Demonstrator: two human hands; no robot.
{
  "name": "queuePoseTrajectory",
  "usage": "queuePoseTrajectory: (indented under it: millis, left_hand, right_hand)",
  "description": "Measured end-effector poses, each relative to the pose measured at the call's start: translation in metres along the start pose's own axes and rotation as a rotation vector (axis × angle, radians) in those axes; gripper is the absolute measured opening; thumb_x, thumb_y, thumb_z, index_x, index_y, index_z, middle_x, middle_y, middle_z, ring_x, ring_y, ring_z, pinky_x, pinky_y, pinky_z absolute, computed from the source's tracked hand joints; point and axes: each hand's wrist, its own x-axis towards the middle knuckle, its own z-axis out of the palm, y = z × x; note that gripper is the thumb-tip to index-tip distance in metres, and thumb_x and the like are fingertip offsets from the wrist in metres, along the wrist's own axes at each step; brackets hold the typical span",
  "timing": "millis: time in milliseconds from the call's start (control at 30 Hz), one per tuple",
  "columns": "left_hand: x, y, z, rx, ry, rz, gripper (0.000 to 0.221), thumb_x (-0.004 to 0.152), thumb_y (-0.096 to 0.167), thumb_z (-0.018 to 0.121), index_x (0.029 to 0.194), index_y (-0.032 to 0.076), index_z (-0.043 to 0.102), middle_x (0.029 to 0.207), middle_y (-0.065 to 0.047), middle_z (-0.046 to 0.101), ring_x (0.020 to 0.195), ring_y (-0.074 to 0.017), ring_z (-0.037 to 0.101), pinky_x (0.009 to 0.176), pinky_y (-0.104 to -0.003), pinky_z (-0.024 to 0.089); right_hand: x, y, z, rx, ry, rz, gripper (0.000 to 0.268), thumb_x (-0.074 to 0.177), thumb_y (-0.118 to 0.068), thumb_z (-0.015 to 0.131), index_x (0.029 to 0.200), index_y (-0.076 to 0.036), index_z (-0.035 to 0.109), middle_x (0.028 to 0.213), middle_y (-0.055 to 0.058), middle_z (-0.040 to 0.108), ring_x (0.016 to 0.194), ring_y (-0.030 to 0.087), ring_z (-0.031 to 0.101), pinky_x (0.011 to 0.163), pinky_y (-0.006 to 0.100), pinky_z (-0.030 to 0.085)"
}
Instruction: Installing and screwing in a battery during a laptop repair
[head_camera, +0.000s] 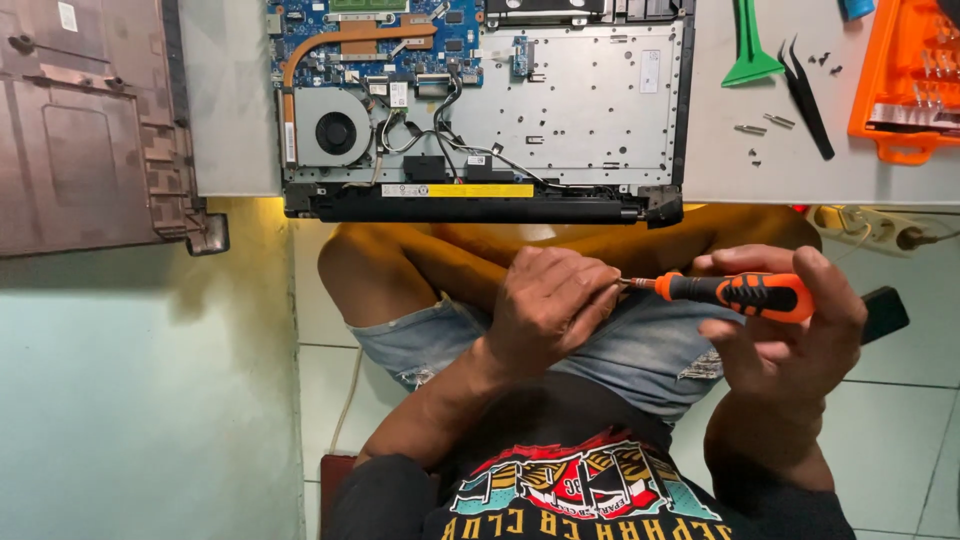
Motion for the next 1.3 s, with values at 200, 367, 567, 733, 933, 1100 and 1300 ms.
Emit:
queuePoseTrajectory:
  millis: [200, 367, 567, 733, 933, 1100, 1300]
  left_hand:
    - [0.007, -0.010, -0.002, 0.067, -0.011, 0.011, 0.012, 0.101, 0.014, 0.068, 0.108, 0.004, 0.069, 0.103, -0.008, 0.073, 0.091, -0.0277, 0.065, 0.081, -0.039, 0.044]
    - [0.012, -0.021, -0.002, 0.089, 0.009, 0.009, 0.021, 0.101, 0.016, 0.074, 0.115, 0.002, 0.068, 0.110, -0.010, 0.075, 0.097, -0.0272, 0.069, 0.085, -0.039, 0.047]
    - [-0.005, -0.049, -0.003, 0.423, 0.082, -0.010, 0.035, 0.098, 0.037, 0.085, 0.122, 0.016, 0.070, 0.125, -0.004, 0.072, 0.115, -0.0228, 0.061, 0.107, -0.042, 0.041]
    - [-0.017, -0.072, 0.002, 0.510, 0.106, 0.021, 0.041, 0.093, 0.036, 0.097, 0.122, 0.020, 0.073, 0.123, -0.004, 0.071, 0.119, -0.0233, 0.059, 0.115, -0.044, 0.029]
    - [-0.021, -0.084, 0.009, 0.511, 0.189, 0.048, 0.025, 0.099, 0.040, 0.081, 0.119, 0.026, 0.075, 0.111, 0.007, 0.066, 0.117, -0.0181, 0.056, 0.117, -0.040, 0.027]
    - [-0.020, -0.089, 0.006, 0.538, 0.184, 0.080, 0.023, 0.103, 0.044, 0.074, 0.120, 0.028, 0.075, 0.112, 0.010, 0.066, 0.115, -0.0155, 0.054, 0.119, -0.038, 0.025]
    - [-0.024, -0.092, 0.006, 0.531, 0.172, 0.091, 0.026, 0.102, 0.045, 0.078, 0.122, 0.029, 0.075, 0.113, 0.011, 0.067, 0.117, -0.0148, 0.054, 0.119, -0.037, 0.024]
  right_hand:
    - [0.017, 0.004, 0.016, -0.068, 0.044, 0.004, 0.057, 0.097, -0.008, 0.065, 0.143, -0.009, 0.030, 0.102, 0.037, 0.059, 0.089, 0.044, 0.069, 0.088, 0.056, 0.066]
    - [0.037, -0.001, 0.027, -0.135, 0.103, 0.071, 0.056, 0.099, -0.016, 0.064, 0.144, -0.014, 0.030, 0.099, 0.034, 0.058, 0.084, 0.043, 0.067, 0.083, 0.052, 0.064]
    - [0.053, 0.020, 0.030, -0.096, 0.237, 0.082, 0.051, 0.098, -0.009, 0.061, 0.137, -0.018, 0.029, 0.095, 0.036, 0.051, 0.083, 0.046, 0.061, 0.081, 0.061, 0.062]
    - [0.066, 0.023, 0.037, -0.347, 0.223, 0.067, 0.052, 0.101, -0.022, 0.062, 0.140, -0.017, 0.028, 0.095, 0.034, 0.055, 0.085, 0.043, 0.063, 0.083, 0.056, 0.059]
    - [0.076, 0.034, 0.045, -0.243, 0.120, 0.033, 0.050, 0.100, -0.009, 0.061, 0.135, -0.019, 0.027, 0.098, 0.034, 0.050, 0.086, 0.041, 0.059, 0.084, 0.058, 0.062]
    - [0.075, 0.049, 0.041, -0.166, -0.004, -0.017, 0.053, 0.096, -0.003, 0.063, 0.133, -0.019, 0.029, 0.094, 0.034, 0.055, 0.081, 0.041, 0.065, 0.079, 0.054, 0.063]
    - [0.077, 0.039, 0.051, -0.210, 0.020, 0.026, 0.052, 0.099, 0.009, 0.060, 0.132, -0.017, 0.030, 0.097, 0.031, 0.053, 0.083, 0.042, 0.065, 0.080, 0.053, 0.062]
